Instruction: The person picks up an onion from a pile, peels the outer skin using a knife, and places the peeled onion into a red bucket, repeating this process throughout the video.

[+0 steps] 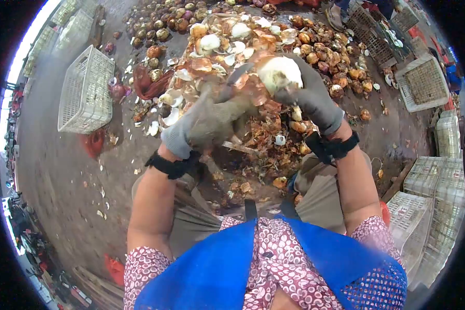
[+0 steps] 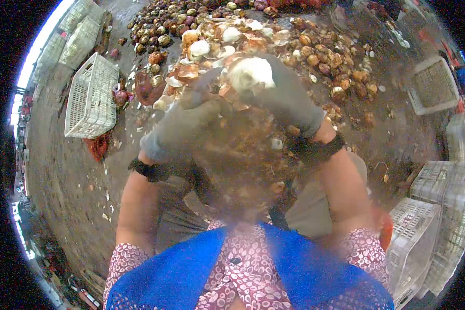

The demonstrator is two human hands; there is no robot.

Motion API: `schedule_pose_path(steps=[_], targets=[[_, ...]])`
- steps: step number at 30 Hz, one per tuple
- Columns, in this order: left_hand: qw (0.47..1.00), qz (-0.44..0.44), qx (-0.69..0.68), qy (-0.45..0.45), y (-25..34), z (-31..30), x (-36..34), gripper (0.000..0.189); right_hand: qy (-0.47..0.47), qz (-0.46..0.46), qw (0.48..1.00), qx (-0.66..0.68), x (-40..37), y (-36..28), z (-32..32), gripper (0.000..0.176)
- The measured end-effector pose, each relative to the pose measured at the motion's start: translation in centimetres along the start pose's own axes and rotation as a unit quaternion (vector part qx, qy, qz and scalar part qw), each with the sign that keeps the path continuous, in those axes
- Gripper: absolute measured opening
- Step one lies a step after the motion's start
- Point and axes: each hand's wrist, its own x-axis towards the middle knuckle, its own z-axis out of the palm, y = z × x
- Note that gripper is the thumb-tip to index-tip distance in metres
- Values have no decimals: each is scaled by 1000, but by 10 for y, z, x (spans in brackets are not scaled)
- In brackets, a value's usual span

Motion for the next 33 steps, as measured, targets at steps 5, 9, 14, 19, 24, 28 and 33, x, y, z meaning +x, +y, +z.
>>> schedule_pose_path(steps=[5, 9, 14, 19, 24, 28, 33], targets=[[955, 223, 103, 164, 2, 10, 5, 39, -79, 42, 994, 58, 3, -14, 2, 66], [976, 196, 34, 87, 3, 11, 9, 37, -81, -65, 995, 11, 2, 4, 18, 66], [990, 112, 49, 69, 1, 8, 2, 26, -154, -59, 986, 24, 5, -4, 21, 77], [942, 212, 100, 241, -28, 14, 30, 18, -135, 5, 990, 41, 10, -13, 25, 75], [857, 198, 286, 380, -22, 14, 42, 21, -86, 171, 939, 287, 8, -21, 37, 58], [851, 287, 239, 369, -37, 11, 57, 33, -79, 109, 909, 395, 10, 9, 50, 38], [779, 108, 462, 410, -3, -26, 43, 36, -36, 65, 911, 405, 8, -3, 40, 48]])
